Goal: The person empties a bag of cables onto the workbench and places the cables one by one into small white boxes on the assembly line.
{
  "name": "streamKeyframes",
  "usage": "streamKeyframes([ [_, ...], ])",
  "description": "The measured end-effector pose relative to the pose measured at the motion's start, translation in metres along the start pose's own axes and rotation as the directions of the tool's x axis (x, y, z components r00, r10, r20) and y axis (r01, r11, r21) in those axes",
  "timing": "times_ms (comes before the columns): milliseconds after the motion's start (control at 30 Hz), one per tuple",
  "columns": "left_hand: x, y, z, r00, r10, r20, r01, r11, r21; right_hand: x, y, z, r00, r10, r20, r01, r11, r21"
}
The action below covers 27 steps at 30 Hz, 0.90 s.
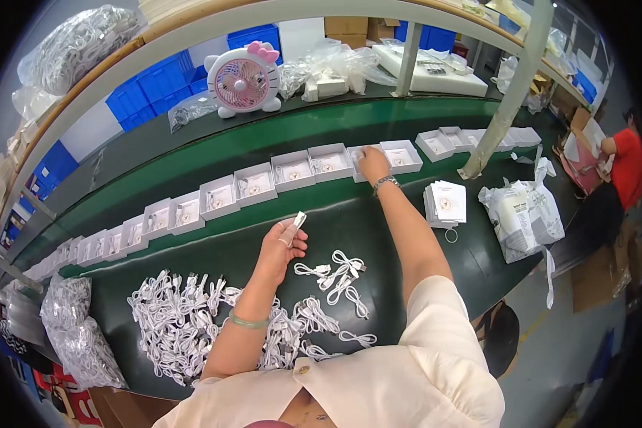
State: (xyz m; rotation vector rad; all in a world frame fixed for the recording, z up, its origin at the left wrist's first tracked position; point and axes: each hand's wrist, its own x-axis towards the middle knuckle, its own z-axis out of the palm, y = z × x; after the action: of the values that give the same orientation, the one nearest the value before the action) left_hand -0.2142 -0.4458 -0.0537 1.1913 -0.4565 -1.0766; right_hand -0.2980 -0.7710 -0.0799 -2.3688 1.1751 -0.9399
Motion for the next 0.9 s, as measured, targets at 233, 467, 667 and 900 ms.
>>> streamKeyframes([
  [233,0.002,-0.003,0.006,0.993,0.115,-0.042,-0.114,0.993,0.004,-0.029,-0.050,-0.017,0.987,-0.099,0.128,0.097,0.995,0.025],
  [467,0.007,-0.023,0.016,0.931,0.364,0.021,-0.364,0.925,0.108,-0.139,-0.147,-0.051,0.758,-0.315,0.572,-0.044,0.849,0.526],
  [667,0.004,-0.029,0.010,0.966,0.259,-0.008,-0.245,0.924,0.292,-0.085,-0.106,-0.045,0.946,-0.289,0.148,0.198,0.875,0.441],
  [900,-0.004,-0.025,0.016,0.924,0.345,0.163,-0.350,0.594,0.724,0.020,0.016,-0.040,0.997,0.075,-0.008,-0.075,0.997,-0.023],
])
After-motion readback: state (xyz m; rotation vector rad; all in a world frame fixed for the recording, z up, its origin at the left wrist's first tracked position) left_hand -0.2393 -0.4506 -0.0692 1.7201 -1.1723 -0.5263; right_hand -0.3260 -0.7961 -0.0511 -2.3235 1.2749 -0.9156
